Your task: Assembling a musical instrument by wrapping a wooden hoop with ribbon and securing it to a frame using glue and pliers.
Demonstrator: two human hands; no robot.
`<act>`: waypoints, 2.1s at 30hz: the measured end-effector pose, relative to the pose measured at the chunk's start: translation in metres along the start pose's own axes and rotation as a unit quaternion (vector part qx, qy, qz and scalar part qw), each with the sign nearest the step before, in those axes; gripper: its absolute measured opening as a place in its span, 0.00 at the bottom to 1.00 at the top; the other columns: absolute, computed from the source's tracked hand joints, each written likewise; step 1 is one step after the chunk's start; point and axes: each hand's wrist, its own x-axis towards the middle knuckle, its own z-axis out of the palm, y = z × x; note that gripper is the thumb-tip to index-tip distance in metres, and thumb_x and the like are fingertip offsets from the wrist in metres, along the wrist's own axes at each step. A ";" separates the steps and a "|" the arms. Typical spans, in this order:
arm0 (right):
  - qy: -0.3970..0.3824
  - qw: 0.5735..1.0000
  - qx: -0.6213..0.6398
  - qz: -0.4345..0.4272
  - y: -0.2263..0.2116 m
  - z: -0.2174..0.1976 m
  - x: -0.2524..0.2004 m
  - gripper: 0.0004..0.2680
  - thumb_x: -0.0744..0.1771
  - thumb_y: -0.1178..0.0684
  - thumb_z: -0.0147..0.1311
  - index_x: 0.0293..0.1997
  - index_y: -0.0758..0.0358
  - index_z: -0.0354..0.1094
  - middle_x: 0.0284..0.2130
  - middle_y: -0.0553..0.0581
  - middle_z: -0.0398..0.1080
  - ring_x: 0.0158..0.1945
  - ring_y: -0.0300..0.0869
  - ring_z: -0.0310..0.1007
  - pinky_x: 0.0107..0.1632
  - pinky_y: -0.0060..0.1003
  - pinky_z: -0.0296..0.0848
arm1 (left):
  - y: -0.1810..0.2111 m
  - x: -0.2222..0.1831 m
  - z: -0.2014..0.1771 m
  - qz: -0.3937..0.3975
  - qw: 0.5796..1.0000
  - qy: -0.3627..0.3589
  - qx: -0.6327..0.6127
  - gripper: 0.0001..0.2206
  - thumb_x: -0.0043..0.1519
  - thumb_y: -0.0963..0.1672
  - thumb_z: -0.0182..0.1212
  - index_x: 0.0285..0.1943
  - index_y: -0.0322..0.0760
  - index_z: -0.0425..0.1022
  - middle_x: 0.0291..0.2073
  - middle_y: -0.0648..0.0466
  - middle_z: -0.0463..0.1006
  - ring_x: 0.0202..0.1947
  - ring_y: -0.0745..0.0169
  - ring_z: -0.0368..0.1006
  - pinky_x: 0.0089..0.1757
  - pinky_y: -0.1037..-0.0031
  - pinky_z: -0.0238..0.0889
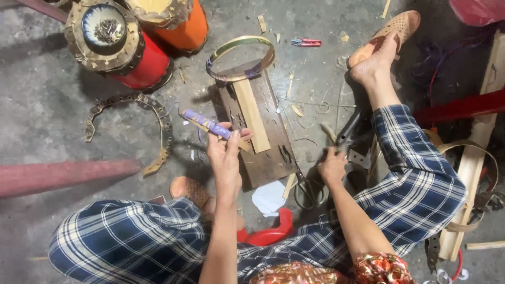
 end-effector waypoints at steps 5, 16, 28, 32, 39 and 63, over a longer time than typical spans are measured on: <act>-0.077 0.994 -0.064 -0.037 -0.001 0.000 -0.011 0.15 0.63 0.42 0.61 0.51 0.53 0.70 0.49 0.60 0.69 0.54 0.59 0.72 0.49 0.54 0.78 | -0.004 0.002 -0.005 -0.011 1.000 0.009 -0.009 0.17 0.67 0.43 0.59 0.61 0.32 0.60 0.39 0.36 0.82 0.40 0.53 0.82 0.45 0.69 0.75; -0.178 0.972 -0.128 -0.087 -0.010 0.008 0.043 0.25 0.59 0.32 0.67 0.51 0.63 0.72 0.47 0.66 0.77 0.52 0.59 0.79 0.52 0.53 0.78 | 0.012 -0.001 0.002 -0.029 0.999 0.017 -0.002 0.17 0.66 0.41 0.58 0.61 0.31 0.61 0.39 0.35 0.82 0.40 0.49 0.82 0.43 0.69 0.75; 0.031 0.944 0.204 -0.259 -0.110 0.012 0.122 0.27 0.61 0.62 0.43 0.71 0.57 0.59 0.42 0.75 0.75 0.38 0.68 0.73 0.45 0.57 0.72 | 0.027 0.000 0.004 -0.029 0.999 0.039 -0.008 0.15 0.64 0.36 0.53 0.60 0.29 0.63 0.41 0.37 0.81 0.42 0.50 0.80 0.42 0.71 0.71; 0.164 0.897 0.270 -0.311 -0.147 -0.029 0.158 0.19 0.63 0.66 0.46 0.63 0.63 0.63 0.63 0.70 0.62 0.61 0.64 0.66 0.62 0.50 0.67 | 0.032 0.000 0.008 -0.054 0.997 0.044 0.035 0.14 0.65 0.36 0.50 0.61 0.28 0.63 0.40 0.38 0.81 0.44 0.50 0.80 0.48 0.66 0.72; 0.116 0.843 0.090 -0.517 -0.148 0.034 0.215 0.25 0.58 0.62 0.50 0.63 0.63 0.67 0.63 0.65 0.65 0.66 0.59 0.61 0.67 0.48 0.61 | 0.048 -0.001 0.001 -0.046 0.996 0.079 0.014 0.16 0.64 0.36 0.50 0.61 0.25 0.64 0.42 0.35 0.80 0.44 0.46 0.80 0.48 0.64 0.72; 0.003 0.931 0.363 0.036 -0.055 0.000 0.017 0.15 0.70 0.34 0.45 0.55 0.42 0.75 0.46 0.59 0.77 0.53 0.55 0.75 0.55 0.50 0.71 | 0.068 -0.022 -0.028 0.041 0.993 0.102 -0.031 0.15 0.66 0.41 0.57 0.59 0.33 0.61 0.41 0.35 0.80 0.44 0.46 0.82 0.51 0.62 0.75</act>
